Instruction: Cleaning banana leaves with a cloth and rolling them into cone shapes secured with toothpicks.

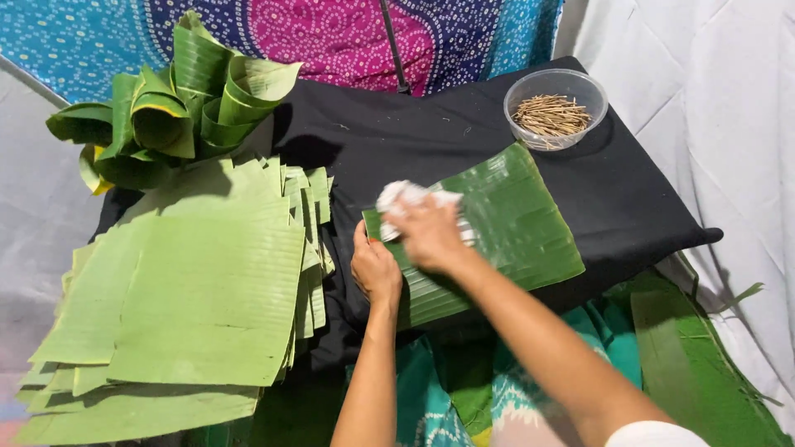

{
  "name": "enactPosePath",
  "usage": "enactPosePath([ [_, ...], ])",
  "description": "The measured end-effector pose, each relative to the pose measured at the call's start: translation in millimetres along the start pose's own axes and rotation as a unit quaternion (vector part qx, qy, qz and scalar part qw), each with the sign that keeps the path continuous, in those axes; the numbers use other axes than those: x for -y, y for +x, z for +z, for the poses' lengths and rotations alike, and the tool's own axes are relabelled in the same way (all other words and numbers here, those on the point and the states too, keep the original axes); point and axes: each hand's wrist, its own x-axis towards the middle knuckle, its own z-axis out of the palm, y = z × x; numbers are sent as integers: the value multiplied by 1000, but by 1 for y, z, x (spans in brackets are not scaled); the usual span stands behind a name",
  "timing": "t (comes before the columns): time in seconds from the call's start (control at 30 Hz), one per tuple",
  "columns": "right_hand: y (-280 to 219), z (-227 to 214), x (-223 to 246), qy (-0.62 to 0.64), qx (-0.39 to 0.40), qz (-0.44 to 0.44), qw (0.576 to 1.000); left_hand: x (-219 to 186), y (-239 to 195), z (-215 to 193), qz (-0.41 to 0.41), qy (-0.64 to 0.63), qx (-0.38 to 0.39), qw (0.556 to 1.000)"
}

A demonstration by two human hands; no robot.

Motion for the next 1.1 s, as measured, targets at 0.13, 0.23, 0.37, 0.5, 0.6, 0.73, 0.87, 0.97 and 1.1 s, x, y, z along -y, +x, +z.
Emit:
enactPosePath([
  [0.13,-15,11,17,95,-32,-28,995,13,0,3,-5,-7,-13,1000],
  [0.23,-54,-12,-7,93,-27,-64,993,5,-1,1,8,-11,-26,1000],
  [0.37,-115,-49,-69,103,-35,-107,988,17,3,9,20,-4,-39,999],
  [0.5,-148,-41,-188,23,-54,-41,997,8,1,-3,25,-44,-30,998],
  [0.6,-151,-56,-219,-110,-67,122,984,-11,-1,-19,26,-104,12,994],
  [0.73,-112,-41,-203,-150,27,202,967,-11,3,-19,-4,-124,16,992],
  [0.87,-40,-38,-119,-8,-129,75,989,-16,-1,-22,-3,-141,20,990],
  [0.97,10,-8,-68,163,-150,14,975,-19,-1,-23,8,-147,17,989],
  [1.1,55,44,-42,288,-126,39,949,-27,-5,-29,3,-130,13,991],
])
